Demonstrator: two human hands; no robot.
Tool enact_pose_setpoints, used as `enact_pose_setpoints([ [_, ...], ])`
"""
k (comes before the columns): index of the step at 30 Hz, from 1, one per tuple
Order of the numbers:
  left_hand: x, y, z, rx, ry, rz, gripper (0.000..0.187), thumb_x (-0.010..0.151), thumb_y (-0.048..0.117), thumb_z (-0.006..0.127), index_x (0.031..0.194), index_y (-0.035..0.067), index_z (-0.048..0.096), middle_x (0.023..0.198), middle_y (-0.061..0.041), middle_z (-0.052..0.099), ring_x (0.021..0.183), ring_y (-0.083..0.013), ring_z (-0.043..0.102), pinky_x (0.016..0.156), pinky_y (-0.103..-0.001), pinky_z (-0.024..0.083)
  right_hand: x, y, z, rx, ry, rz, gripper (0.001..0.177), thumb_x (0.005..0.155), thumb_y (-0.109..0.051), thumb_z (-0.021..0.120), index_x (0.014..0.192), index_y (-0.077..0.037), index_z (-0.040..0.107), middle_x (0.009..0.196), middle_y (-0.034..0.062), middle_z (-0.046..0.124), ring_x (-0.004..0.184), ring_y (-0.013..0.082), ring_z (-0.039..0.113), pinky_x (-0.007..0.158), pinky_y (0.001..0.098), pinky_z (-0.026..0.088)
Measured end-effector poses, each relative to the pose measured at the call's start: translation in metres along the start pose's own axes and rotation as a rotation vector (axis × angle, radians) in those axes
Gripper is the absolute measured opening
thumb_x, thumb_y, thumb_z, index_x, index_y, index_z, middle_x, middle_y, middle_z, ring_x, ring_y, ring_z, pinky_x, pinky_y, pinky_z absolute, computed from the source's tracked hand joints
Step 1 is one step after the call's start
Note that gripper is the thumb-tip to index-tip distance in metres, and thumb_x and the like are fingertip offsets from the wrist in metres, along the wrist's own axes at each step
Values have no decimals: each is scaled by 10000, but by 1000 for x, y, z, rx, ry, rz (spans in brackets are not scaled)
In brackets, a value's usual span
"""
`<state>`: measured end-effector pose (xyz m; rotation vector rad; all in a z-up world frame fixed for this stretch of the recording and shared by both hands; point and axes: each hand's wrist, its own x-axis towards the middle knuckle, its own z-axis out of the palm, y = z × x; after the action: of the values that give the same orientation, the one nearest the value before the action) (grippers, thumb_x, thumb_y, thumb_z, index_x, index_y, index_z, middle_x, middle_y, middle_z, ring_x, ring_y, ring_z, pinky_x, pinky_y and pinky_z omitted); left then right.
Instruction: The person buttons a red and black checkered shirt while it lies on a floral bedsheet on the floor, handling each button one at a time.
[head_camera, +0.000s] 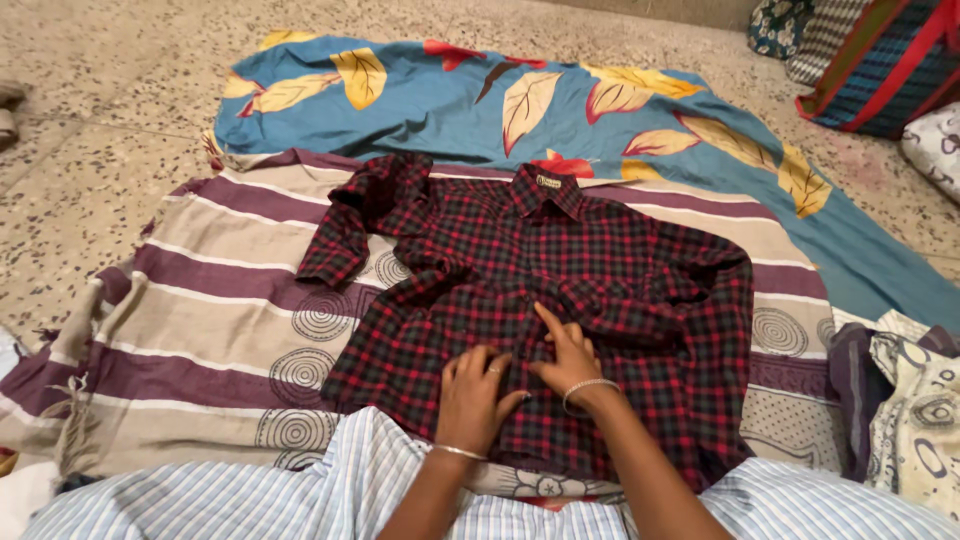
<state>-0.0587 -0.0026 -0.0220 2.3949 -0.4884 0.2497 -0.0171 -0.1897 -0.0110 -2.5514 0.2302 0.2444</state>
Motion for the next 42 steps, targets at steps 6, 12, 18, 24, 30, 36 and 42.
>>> enact_pose_setpoints([
  [6, -4, 1, 3, -122, -30, -173, 480, 741, 209, 856, 1195, 123, 725, 1131, -84, 624, 1128, -297, 566, 960, -448, 450, -60, 6, 30, 19, 358, -248, 512, 843, -187, 764, 1321, -310, 627, 1387, 53, 540, 1289, 299, 507, 1048, 505, 398],
  [12, 16, -25, 15, -473, -189, -316, 354, 780, 134, 776, 1103, -4, 729, 920, -123, 724, 785, -213, 726, 737, -361, 598, -89, -10, 26, 14, 347, -271, 487, 828, -123, 721, 1300, -234, 684, 1287, 69, 581, 1250, 286, 518, 1046, 473, 397],
  [18, 40, -34, 50, -910, -318, -618, 216, 906, 158, 678, 997, -32, 723, 683, -81, 703, 525, -164, 659, 507, -310, 533, -84, -10, 23, 238, 348, -265, 478, 757, -11, 757, 1220, -126, 724, 1108, 90, 601, 1122, 268, 562, 1016, 362, 478],
  [24, 32, -36, 73, -1202, -69, -815, 200, 911, 176, 724, 998, -1, 697, 626, -76, 667, 434, -147, 584, 399, -285, 444, -74, -16, 19, 273, 282, -160, 531, 774, 22, 716, 1288, -108, 688, 1037, 94, 591, 1063, 245, 572, 948, 334, 496],
  [30, 33, -38, 72, -1190, -59, -842, 205, 888, 164, 748, 1031, 19, 724, 596, -59, 650, 407, -122, 538, 381, -269, 401, -53, -20, 28, 336, 374, -241, 311, 873, -27, 647, 1168, -53, 742, 932, 99, 616, 925, 238, 627, 837, 338, 521],
  [36, 37, -54, 72, -1275, -196, -874, 149, 880, 131, 734, 989, 28, 740, 579, -36, 621, 406, -112, 512, 380, -262, 385, -33, -5, 34, 449, 404, -193, 164, 955, -121, 620, 1009, -26, 743, 928, 94, 673, 859, 209, 680, 784, 332, 532],
  [42, 43, -47, 53, -1282, -258, -933, 126, 880, 129, 771, 906, 26, 703, 582, -32, 607, 412, -107, 498, 380, -257, 367, -16, 17, 43, 557, 296, -182, 130, 925, -128, 677, 964, -20, 735, 925, 61, 700, 807, 144, 670, 758, 292, 532],
])
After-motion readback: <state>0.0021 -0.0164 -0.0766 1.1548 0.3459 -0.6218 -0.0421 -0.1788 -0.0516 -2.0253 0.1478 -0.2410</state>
